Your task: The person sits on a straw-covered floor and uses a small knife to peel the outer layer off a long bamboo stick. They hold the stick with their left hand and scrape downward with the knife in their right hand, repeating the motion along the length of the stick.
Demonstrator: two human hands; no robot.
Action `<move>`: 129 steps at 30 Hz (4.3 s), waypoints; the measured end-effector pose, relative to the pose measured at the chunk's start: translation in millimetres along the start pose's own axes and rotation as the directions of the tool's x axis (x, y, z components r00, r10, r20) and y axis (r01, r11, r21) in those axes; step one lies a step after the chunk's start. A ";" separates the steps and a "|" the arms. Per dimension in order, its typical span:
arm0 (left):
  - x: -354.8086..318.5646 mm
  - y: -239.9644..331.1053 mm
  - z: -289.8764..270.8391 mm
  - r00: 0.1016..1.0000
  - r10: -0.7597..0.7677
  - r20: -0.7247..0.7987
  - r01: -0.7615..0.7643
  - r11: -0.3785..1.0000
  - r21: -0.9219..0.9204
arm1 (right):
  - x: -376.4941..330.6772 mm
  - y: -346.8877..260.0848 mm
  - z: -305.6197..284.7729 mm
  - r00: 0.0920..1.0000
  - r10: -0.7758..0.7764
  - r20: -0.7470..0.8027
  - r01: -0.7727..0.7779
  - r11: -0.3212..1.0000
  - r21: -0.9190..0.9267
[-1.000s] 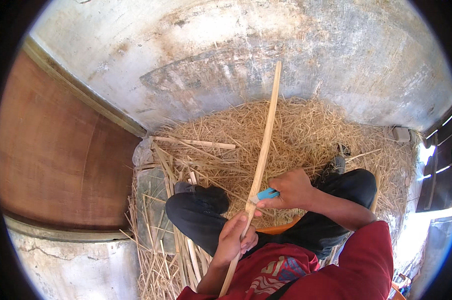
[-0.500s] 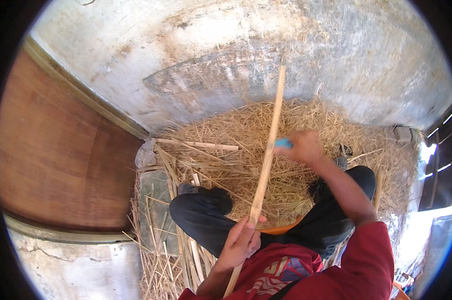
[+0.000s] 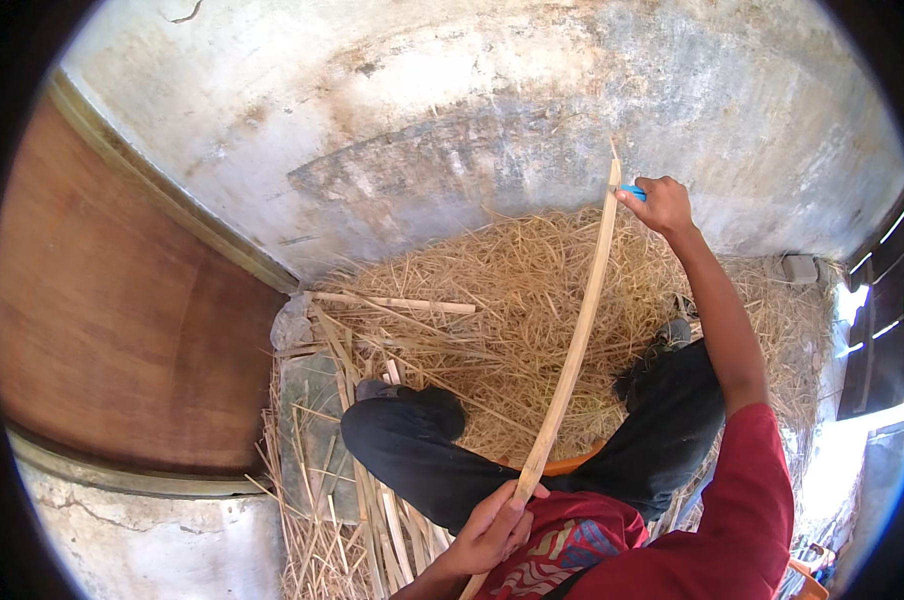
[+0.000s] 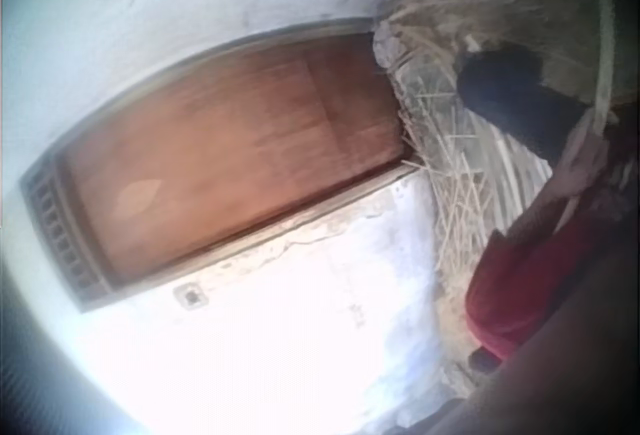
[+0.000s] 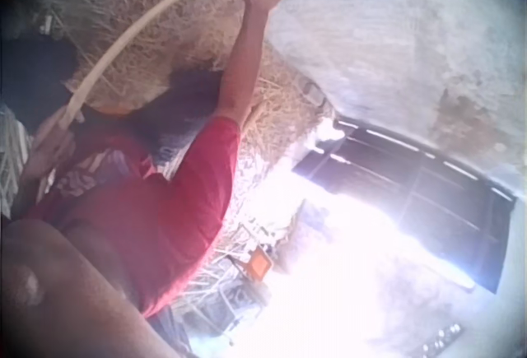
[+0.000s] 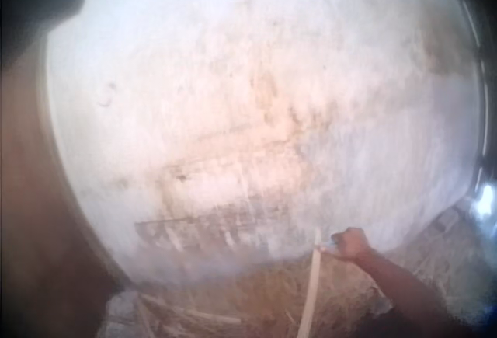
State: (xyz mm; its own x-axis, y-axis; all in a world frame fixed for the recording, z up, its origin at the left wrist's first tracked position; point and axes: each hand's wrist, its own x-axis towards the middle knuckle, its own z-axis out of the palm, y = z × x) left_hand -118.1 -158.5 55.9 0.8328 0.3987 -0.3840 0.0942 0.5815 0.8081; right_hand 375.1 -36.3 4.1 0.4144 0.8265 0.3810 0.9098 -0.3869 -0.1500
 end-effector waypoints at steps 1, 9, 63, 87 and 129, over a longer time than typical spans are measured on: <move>1.2 -0.5 0.4 1.000 -0.004 0.013 0.004 1.000 0.023 | 1.0 9.9 7.0 0.999 0.048 -0.023 -0.048 0.999 -0.007; -16.5 2.5 -2.7 0.985 -0.125 -0.122 0.121 0.992 -0.036 | -18.2 116.6 6.6 0.790 0.596 0.146 -0.612 0.782 0.115; 53.8 5.4 -15.7 0.996 -0.015 0.093 0.075 0.723 -0.687 | -168.2 -163.9 -46.5 0.809 -0.580 0.093 0.497 0.761 0.418; -10.4 -2.6 -6.0 0.984 -0.152 0.093 0.178 0.869 -0.461 | 18.2 -27.0 -5.6 0.963 0.137 0.231 -0.143 0.990 0.008; 22.9 12.4 -10.2 0.967 0.179 -0.179 -0.114 0.940 0.323 | -137.8 -150.8 -27.3 0.843 -0.522 -0.128 0.535 0.794 0.289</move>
State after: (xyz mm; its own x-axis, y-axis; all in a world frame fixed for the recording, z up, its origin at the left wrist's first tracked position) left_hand -103.5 -134.9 52.6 0.7246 0.6168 -0.3073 0.1700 0.2721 0.9471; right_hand 180.1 -103.0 -0.8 -0.1288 0.8466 0.5165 0.9507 0.2536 -0.1786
